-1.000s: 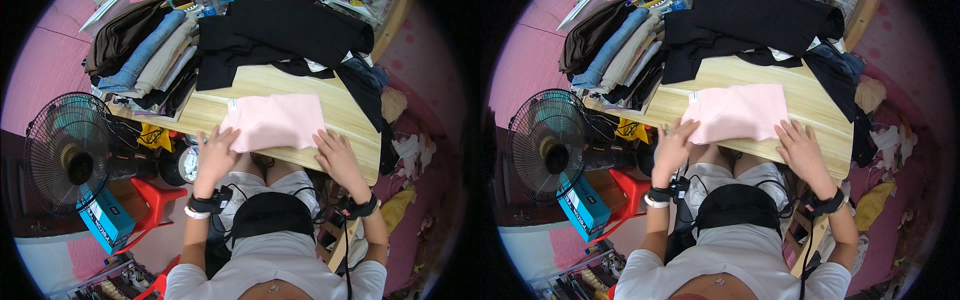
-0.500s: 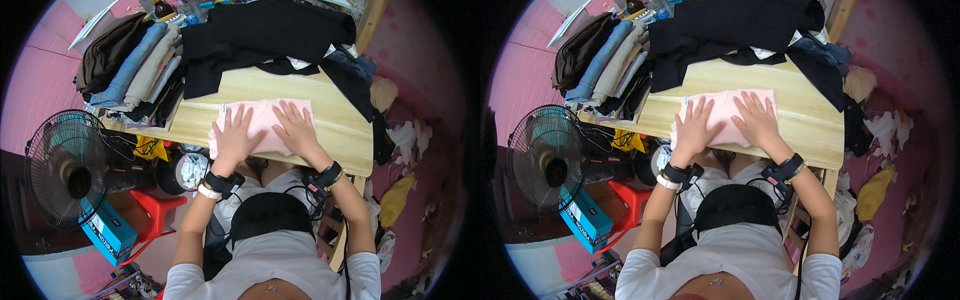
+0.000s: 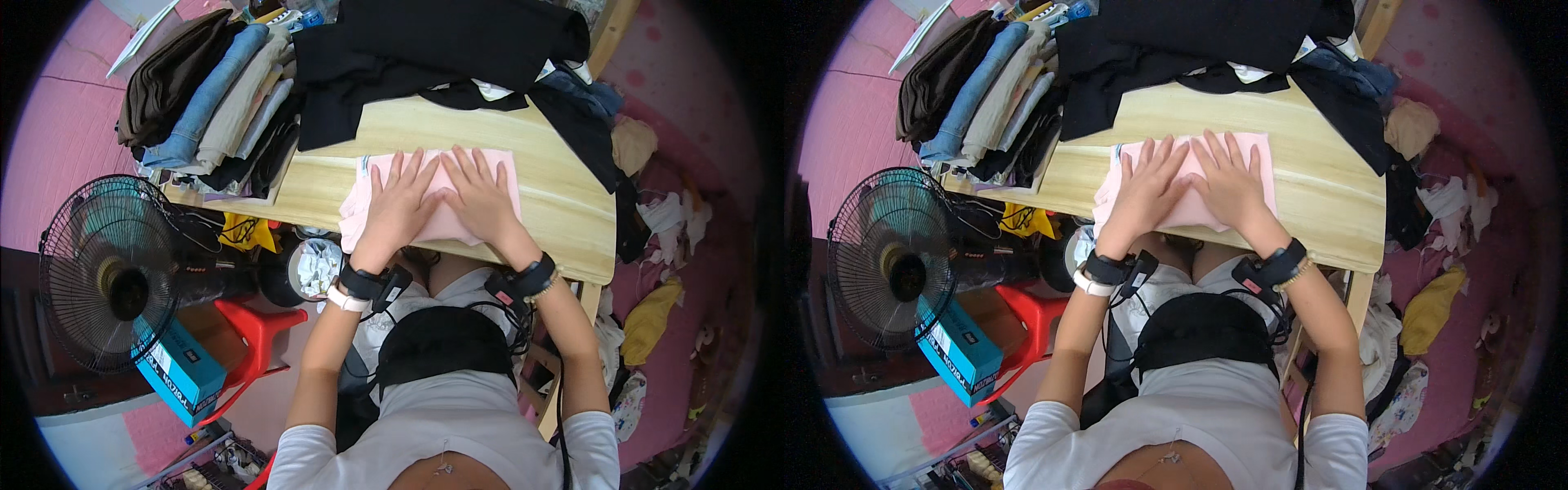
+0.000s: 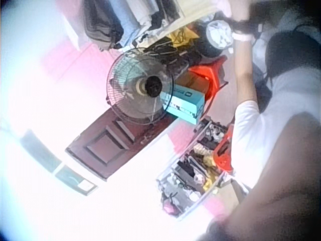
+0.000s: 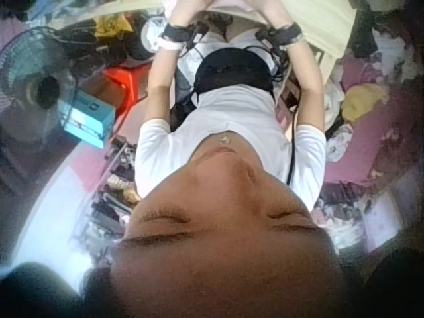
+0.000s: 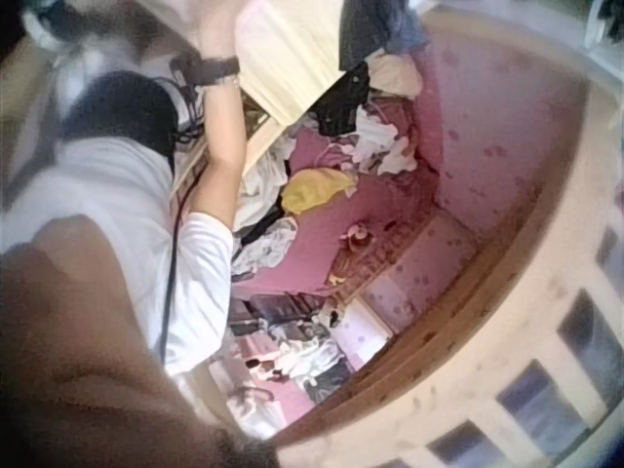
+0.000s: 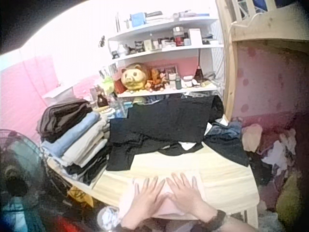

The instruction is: The person folds a pink t-shirt on a wooden table by hand, bringing the sleeves and sides to the center and then folding the bottom of the shirt up to the collar.

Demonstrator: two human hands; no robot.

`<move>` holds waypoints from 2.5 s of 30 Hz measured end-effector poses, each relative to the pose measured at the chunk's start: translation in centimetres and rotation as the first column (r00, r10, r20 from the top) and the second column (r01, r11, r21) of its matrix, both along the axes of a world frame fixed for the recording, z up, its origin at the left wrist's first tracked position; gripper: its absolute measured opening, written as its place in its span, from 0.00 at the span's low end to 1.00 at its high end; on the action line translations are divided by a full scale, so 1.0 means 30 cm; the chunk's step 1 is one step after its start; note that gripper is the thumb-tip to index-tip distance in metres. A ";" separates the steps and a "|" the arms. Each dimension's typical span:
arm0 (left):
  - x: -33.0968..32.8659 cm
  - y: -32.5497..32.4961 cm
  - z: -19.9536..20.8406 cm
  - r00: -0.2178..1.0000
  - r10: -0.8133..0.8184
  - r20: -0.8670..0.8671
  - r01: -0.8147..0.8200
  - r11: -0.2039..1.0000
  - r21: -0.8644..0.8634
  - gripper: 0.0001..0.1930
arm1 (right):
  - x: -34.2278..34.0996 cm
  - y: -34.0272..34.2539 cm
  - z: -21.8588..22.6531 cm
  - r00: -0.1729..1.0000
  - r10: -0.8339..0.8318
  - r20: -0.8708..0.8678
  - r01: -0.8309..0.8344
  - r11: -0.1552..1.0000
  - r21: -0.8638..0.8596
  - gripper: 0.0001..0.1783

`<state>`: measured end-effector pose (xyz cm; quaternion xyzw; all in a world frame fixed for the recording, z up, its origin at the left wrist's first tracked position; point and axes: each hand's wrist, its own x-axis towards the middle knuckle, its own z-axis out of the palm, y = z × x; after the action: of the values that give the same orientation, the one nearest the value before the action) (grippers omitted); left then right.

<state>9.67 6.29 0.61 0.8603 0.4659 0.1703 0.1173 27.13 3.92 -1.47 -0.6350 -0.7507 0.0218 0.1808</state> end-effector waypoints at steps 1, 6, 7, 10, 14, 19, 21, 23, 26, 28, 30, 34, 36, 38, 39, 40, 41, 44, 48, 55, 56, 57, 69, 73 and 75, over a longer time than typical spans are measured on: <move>0.001 0.006 -0.010 1.000 -0.003 0.003 0.003 1.000 0.006 0.29 | 0.000 0.005 -0.001 1.000 0.012 0.018 -0.011 0.998 -0.057 0.32; -0.065 0.024 -0.006 0.966 0.212 -0.149 -0.237 0.954 -0.182 0.31 | 0.092 -0.002 0.004 0.983 -0.123 0.139 0.146 0.974 -0.172 0.30; -0.090 0.022 0.003 0.963 0.215 -0.165 -0.243 0.954 -0.177 0.31 | 0.125 -0.003 -0.011 0.979 -0.157 0.131 0.173 0.976 -0.129 0.30; -0.180 0.024 0.004 0.989 0.143 0.034 -0.131 0.961 -0.242 0.31 | 0.187 -0.022 0.005 0.952 -0.286 0.110 0.302 0.938 -0.172 0.30; -0.223 -0.069 0.018 0.919 0.244 0.308 -0.220 0.969 -0.112 0.28 | 0.169 -0.084 0.038 0.955 -0.292 0.045 0.293 0.956 -0.017 0.33; -0.212 -0.195 0.077 0.992 0.058 0.114 -0.053 0.997 -0.049 0.26 | 0.089 -0.208 0.117 0.974 0.184 -0.129 -0.194 0.978 -0.071 0.29; -0.226 -0.197 0.058 0.998 -0.044 0.041 0.044 0.999 -0.010 0.25 | 0.070 -0.225 0.122 0.928 0.317 -0.194 -0.320 0.947 0.015 0.24; -0.247 -0.188 0.024 0.997 -0.041 0.072 0.040 0.999 0.010 0.25 | 0.078 -0.215 0.071 0.939 0.322 -0.117 -0.310 0.944 0.108 0.22; -0.238 -0.179 0.022 0.991 -0.042 0.125 0.032 0.997 0.076 0.24 | 0.108 -0.183 0.028 0.944 0.326 -0.059 -0.301 0.919 0.256 0.19; -0.226 -0.170 0.021 0.969 -0.010 0.246 -0.012 0.996 0.088 0.24 | 0.118 -0.159 0.030 0.938 0.337 -0.076 -0.299 0.903 0.310 0.18; -0.215 -0.159 0.022 0.969 -0.030 0.247 -0.013 0.986 0.167 0.24 | 0.123 -0.135 0.048 0.919 0.394 -0.013 -0.350 0.832 0.430 0.16; -0.218 -0.141 -0.003 0.982 -0.107 0.155 0.047 0.937 0.345 0.26 | 0.143 -0.126 0.058 0.902 0.426 0.066 -0.410 0.799 0.441 0.19; -0.236 -0.160 -0.022 0.989 -0.104 0.107 0.070 0.956 0.284 0.26 | 0.151 -0.162 0.054 0.883 0.469 0.010 -0.459 0.858 0.230 0.23; -0.257 -0.186 -0.029 0.993 -0.101 0.060 0.086 0.972 0.218 0.26 | 0.160 -0.192 0.067 0.894 0.447 -0.002 -0.444 0.888 0.117 0.25; -0.267 -0.199 -0.020 0.995 -0.077 0.063 0.067 0.987 0.143 0.27 | 0.163 -0.210 0.076 0.908 0.419 -0.008 -0.419 0.908 0.002 0.27; -0.277 -0.208 -0.013 0.997 -0.052 0.064 0.047 0.997 0.067 0.27 | 0.163 -0.225 0.084 0.907 0.421 -0.011 -0.421 0.907 -0.001 0.27; -0.290 -0.212 -0.007 0.997 -0.043 0.064 0.041 0.999 0.020 0.27 | 0.162 -0.239 0.092 0.915 0.402 -0.041 -0.404 0.914 -0.040 0.27; -0.323 -0.222 0.016 0.993 0.016 0.120 -0.016 1.000 -0.003 0.25 | 0.141 -0.260 0.123 0.929 0.367 -0.054 -0.371 0.925 -0.084 0.28; -0.219 -0.217 0.078 0.840 0.200 0.504 -0.160 0.980 -0.122 0.18 | 0.065 -0.222 0.164 0.931 0.351 -0.100 -0.349 0.936 0.036 0.28; -0.097 -0.214 -0.026 0.991 0.133 -0.016 -0.132 0.990 0.053 0.25 | -0.012 -0.188 0.064 0.959 0.284 -0.021 -0.283 0.959 0.029 0.31; -0.110 -0.211 -0.026 0.990 0.136 -0.021 -0.135 0.989 0.055 0.25 | -0.004 -0.186 0.062 0.958 0.287 -0.026 -0.286 0.958 0.031 0.31; -0.125 -0.205 -0.028 0.991 0.132 -0.024 -0.130 0.989 0.065 0.26 | 0.010 -0.186 0.059 0.962 0.274 -0.004 -0.273 0.962 0.027 0.31; -0.240 -0.181 0.086 0.923 0.340 -0.179 -0.339 0.940 0.036 0.31 | -0.015 -0.364 0.096 0.968 0.245 -0.054 -0.251 0.932 -0.262 0.40; -0.150 -0.191 0.162 0.973 0.218 0.076 -0.218 0.976 -0.012 0.29 | -0.016 -0.312 0.163 0.955 0.229 -0.187 -0.281 0.897 -0.341 0.37; -0.085 -0.178 0.142 0.989 0.052 0.141 -0.054 0.999 0.007 0.25 | -0.064 -0.250 0.131 0.976 0.119 -0.184 -0.173 0.934 -0.313 0.38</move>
<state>7.11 0.95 4.87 0.8342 0.4782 0.2359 0.1406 25.22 -3.59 2.47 -0.5944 -0.7647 0.2111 0.1314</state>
